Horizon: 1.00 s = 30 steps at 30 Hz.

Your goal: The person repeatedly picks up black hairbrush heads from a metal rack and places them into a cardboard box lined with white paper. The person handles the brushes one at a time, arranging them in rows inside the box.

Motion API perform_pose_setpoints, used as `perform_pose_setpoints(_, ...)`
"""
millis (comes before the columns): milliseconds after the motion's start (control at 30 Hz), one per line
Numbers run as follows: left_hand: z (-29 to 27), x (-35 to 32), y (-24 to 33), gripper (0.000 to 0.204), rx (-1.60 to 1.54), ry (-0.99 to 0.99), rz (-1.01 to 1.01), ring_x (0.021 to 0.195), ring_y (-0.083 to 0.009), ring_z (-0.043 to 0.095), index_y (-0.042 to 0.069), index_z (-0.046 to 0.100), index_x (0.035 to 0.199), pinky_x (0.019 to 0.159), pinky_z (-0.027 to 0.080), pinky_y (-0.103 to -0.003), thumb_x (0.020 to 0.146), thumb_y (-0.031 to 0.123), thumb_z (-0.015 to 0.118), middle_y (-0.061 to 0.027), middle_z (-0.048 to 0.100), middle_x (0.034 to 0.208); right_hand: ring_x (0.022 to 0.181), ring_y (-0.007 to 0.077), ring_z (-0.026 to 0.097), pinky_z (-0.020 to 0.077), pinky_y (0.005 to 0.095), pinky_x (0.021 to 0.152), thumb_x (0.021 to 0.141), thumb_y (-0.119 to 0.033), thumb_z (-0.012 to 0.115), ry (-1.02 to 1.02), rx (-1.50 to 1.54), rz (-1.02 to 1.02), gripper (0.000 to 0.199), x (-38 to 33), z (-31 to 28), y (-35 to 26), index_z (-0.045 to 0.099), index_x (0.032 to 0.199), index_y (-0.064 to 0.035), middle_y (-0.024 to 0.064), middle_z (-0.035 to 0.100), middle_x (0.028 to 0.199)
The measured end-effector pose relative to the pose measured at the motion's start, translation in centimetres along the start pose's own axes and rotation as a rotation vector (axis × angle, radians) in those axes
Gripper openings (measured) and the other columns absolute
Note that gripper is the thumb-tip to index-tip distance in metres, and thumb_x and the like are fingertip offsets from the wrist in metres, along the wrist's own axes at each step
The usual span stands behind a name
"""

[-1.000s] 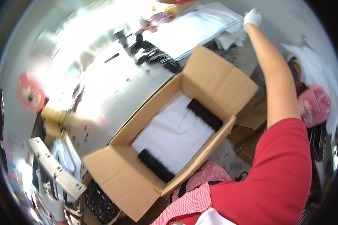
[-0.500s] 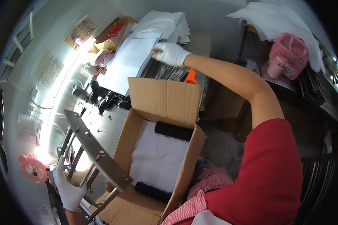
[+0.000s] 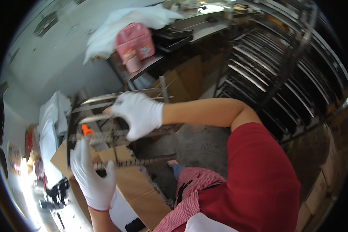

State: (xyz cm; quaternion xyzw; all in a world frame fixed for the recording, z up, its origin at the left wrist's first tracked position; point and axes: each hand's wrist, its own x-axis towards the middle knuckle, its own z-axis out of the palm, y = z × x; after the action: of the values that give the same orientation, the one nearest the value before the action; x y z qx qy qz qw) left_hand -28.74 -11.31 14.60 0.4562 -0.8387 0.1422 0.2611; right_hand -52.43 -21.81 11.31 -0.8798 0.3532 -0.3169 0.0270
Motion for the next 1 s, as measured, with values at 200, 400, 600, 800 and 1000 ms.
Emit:
perform_pose_setpoints(200, 5.7, -9.9, -1.1, 0.064, -0.045, -0.486, 0.004, 0.124, -0.0372, 0.049, 0.004, 0.057, 0.127, 0.108, 0.034, -0.054, 0.070, 0.020, 0.078, -0.0145, 0.058, 0.123, 0.108, 0.0183, 0.063, 0.0522, 0.0333, 0.091, 0.080, -0.022, 0.072, 0.144, 0.804, 1.040, 0.064, -15.5, -14.3, 17.2, 0.052, 0.138, -0.0042, 0.0107, 0.066, 0.113)
perform_pose_setpoints(400, 7.8, -14.3, -1.2, 0.061, 0.175, -0.685, -0.127, 0.130, -0.0374, 0.047, 0.004, 0.059, 0.128, 0.111, 0.033, -0.052, 0.074, 0.029, 0.075, -0.0159, 0.058, 0.132, 0.067, 0.0149, 0.069, 0.0560, 0.0213, 0.049, 0.095, -0.040, 0.062, 0.402, 0.594, 1.228, 0.055, -25.2, -27.1, 19.9, 0.053, 0.136, -0.0051, 0.0094, 0.069, 0.102)
perform_pose_setpoints(600, 8.1, -14.2, -0.7, 0.049, 0.209, -0.622, -0.108, 0.128, -0.0407, 0.047, 0.008, 0.064, 0.118, 0.108, 0.035, -0.055, 0.075, 0.030, 0.073, -0.0159, 0.059, 0.129, 0.103, 0.0183, 0.065, 0.0518, 0.0276, 0.086, 0.081, -0.026, 0.073, 0.241, 0.424, 1.167, 0.069, -25.0, -32.6, 16.2, 0.049, 0.141, -0.0015, 0.0120, 0.066, 0.111)
perform_pose_setpoints(800, 8.6, -13.7, -0.7, 0.042, 0.141, -0.619, -0.122, 0.127, -0.0414, 0.047, 0.007, 0.067, 0.113, 0.110, 0.034, -0.055, 0.075, 0.026, 0.072, -0.0166, 0.060, 0.128, 0.093, 0.0230, 0.064, 0.0498, 0.0346, 0.095, 0.070, -0.023, 0.073, -0.076, -0.493, 0.949, 0.074, -24.0, -37.5, 17.8, 0.053, 0.140, -0.0082, 0.0175, 0.063, 0.125)
perform_pose_setpoints(1000, 9.2, -13.2, -0.3, 0.040, 0.156, -0.635, -0.109, 0.128, -0.0411, 0.047, 0.007, 0.068, 0.112, 0.111, 0.034, -0.054, 0.075, 0.023, 0.071, -0.0158, 0.061, 0.128, 0.120, 0.0241, 0.059, 0.0438, 0.0403, 0.107, 0.077, -0.018, 0.073, -0.116, -0.481, 1.049, 0.068, -28.8, -45.1, 25.0, 0.053, 0.142, -0.0120, 0.0152, 0.061, 0.133)
